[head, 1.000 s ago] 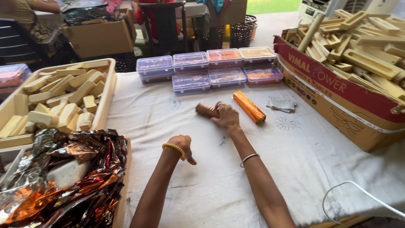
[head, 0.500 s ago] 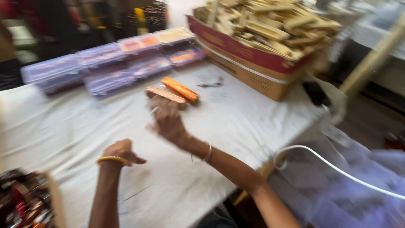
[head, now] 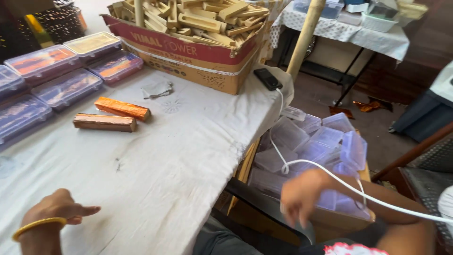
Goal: The person wraps wooden blocks in foil and places them into plastic containers.
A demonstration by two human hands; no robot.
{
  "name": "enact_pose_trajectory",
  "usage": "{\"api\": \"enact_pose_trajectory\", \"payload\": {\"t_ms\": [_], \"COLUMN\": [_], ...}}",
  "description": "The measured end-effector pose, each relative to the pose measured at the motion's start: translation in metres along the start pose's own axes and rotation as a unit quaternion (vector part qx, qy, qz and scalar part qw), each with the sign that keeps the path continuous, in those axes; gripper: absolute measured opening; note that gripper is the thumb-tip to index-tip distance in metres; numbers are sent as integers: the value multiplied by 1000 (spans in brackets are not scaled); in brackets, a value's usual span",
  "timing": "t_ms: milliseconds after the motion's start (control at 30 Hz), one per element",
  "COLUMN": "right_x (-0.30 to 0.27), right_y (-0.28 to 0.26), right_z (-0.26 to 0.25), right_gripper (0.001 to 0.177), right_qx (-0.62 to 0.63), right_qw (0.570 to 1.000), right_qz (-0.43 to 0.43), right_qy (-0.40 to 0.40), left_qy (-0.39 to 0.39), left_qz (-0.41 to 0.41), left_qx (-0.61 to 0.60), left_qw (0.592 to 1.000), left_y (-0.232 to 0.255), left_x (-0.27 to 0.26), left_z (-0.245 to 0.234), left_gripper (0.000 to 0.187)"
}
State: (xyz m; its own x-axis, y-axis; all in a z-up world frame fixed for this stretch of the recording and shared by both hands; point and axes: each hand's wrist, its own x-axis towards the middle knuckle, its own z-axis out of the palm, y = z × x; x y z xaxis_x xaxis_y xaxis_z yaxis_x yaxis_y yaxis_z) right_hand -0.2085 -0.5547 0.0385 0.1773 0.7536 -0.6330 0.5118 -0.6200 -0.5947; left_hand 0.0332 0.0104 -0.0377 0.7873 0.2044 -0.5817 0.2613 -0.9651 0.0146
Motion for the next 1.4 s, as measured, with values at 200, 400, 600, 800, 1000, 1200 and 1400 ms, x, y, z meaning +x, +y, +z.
{"api": "enact_pose_trajectory", "payload": {"t_ms": [200,400,600,800,1000,1200,1400], "right_x": [-91,-38,-24,-54,-72,-43,23], "right_y": [184,328,339,309,223,-24,-87], "right_z": [45,190,224,190,133,16,11], "right_gripper": [52,144,150,104,86,62,62], "right_qx": [-73,78,11,139,108,-67,-256], "right_qw": [789,840,833,783,783,845,853], "right_qz": [572,484,416,514,530,483,-31], "right_qy": [212,232,366,322,309,220,454], "left_qy": [-12,2,-19,-20,7,32,43], "left_qz": [-29,-20,-38,0,1,66,60], "left_qx": [55,45,36,4,16,-32,-49], "left_qw": [998,999,998,1000,1000,997,996], "left_y": [-3,-2,-7,-16,-4,-9,3], "left_x": [21,27,34,44,10,-5,-29], "left_z": [3,4,6,6,-3,-5,-10], "left_gripper": [58,56,56,55,54,50,46]}}
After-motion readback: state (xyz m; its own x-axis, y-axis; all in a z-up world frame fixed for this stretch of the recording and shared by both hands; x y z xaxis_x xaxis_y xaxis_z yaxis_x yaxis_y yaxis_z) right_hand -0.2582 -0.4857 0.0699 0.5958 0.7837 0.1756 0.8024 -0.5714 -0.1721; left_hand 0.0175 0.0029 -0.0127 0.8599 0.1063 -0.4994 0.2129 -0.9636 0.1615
